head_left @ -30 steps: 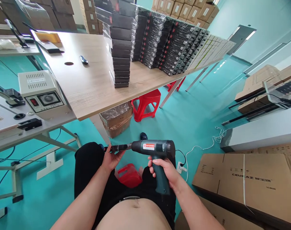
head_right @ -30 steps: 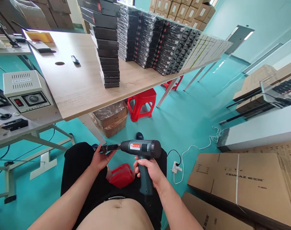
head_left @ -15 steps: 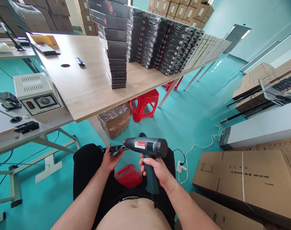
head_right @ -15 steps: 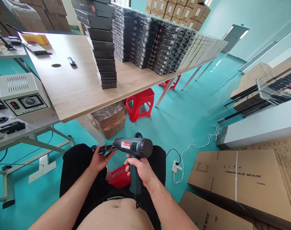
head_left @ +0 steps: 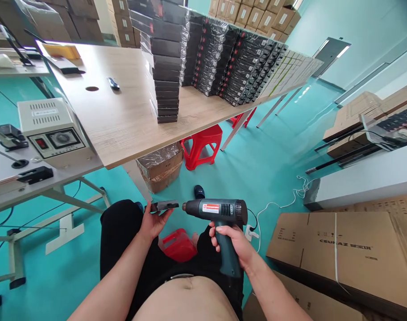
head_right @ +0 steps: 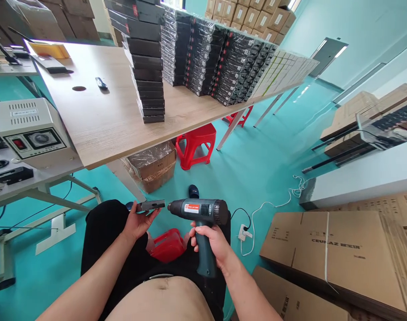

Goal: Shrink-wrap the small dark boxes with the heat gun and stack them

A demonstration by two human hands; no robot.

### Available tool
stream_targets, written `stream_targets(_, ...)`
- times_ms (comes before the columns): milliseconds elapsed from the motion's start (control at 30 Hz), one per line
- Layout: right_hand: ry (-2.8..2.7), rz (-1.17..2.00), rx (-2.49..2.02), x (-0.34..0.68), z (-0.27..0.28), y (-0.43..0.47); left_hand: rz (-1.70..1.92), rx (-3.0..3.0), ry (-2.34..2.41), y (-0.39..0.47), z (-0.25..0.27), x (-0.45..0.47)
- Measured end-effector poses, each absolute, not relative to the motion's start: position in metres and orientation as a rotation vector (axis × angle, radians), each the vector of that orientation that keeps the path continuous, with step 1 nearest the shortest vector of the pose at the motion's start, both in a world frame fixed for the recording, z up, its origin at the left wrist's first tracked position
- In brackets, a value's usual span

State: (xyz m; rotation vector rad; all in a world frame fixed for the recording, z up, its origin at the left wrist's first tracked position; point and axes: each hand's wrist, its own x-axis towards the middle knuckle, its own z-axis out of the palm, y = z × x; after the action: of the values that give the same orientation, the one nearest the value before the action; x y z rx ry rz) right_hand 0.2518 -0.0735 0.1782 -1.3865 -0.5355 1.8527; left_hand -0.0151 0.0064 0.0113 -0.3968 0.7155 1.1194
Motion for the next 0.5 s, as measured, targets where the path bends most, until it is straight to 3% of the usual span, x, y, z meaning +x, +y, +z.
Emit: stream_targets(500,-0.465,1.845,-1.321,0.268,0.173,-0.086,1.127,-0.190,0.863,0.004,0.003,-0.013)
